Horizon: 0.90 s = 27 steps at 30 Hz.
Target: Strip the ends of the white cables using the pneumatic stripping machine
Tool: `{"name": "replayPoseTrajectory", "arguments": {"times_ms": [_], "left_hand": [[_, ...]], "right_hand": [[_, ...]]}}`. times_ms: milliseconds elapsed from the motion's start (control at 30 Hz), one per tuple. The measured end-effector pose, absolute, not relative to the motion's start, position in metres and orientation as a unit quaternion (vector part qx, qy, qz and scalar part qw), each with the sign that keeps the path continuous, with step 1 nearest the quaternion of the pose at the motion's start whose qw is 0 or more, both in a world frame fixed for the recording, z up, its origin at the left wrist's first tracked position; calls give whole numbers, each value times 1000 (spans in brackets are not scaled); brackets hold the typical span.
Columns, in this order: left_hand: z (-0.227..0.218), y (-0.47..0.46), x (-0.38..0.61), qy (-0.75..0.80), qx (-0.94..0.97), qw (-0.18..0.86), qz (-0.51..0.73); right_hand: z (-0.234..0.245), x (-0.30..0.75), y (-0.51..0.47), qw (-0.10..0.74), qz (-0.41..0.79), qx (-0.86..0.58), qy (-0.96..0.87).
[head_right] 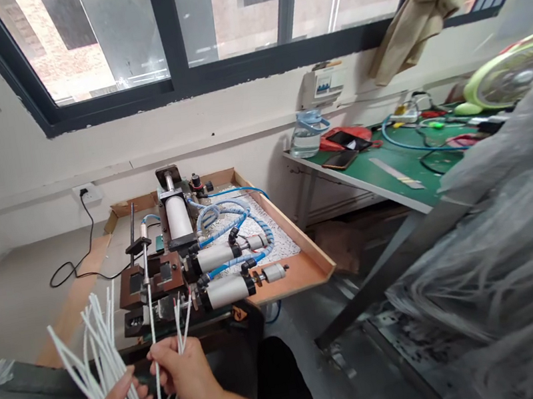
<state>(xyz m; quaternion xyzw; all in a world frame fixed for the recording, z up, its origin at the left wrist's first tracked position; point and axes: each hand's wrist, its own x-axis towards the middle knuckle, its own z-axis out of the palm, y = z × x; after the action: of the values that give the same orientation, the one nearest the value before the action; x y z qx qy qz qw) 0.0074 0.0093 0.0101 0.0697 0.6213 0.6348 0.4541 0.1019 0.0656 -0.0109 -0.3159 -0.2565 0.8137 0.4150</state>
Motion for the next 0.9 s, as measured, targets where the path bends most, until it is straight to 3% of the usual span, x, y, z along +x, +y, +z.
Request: {"name": "replayPoseTrajectory", "arguments": {"times_ms": [133, 333, 533, 900], "left_hand": [[11, 8, 9, 635, 67, 436, 634], [13, 5, 11, 627, 108, 445, 631], [11, 8, 7, 594, 107, 483, 634], [14, 16, 1, 611, 61, 448, 650]], "right_hand": [[-7, 101, 71, 409, 827, -305, -235], [-2, 98, 71, 318, 877, -206, -296], [-6, 98, 63, 433, 811, -271, -285], [-12, 93, 75, 472, 809, -288, -199]]}}
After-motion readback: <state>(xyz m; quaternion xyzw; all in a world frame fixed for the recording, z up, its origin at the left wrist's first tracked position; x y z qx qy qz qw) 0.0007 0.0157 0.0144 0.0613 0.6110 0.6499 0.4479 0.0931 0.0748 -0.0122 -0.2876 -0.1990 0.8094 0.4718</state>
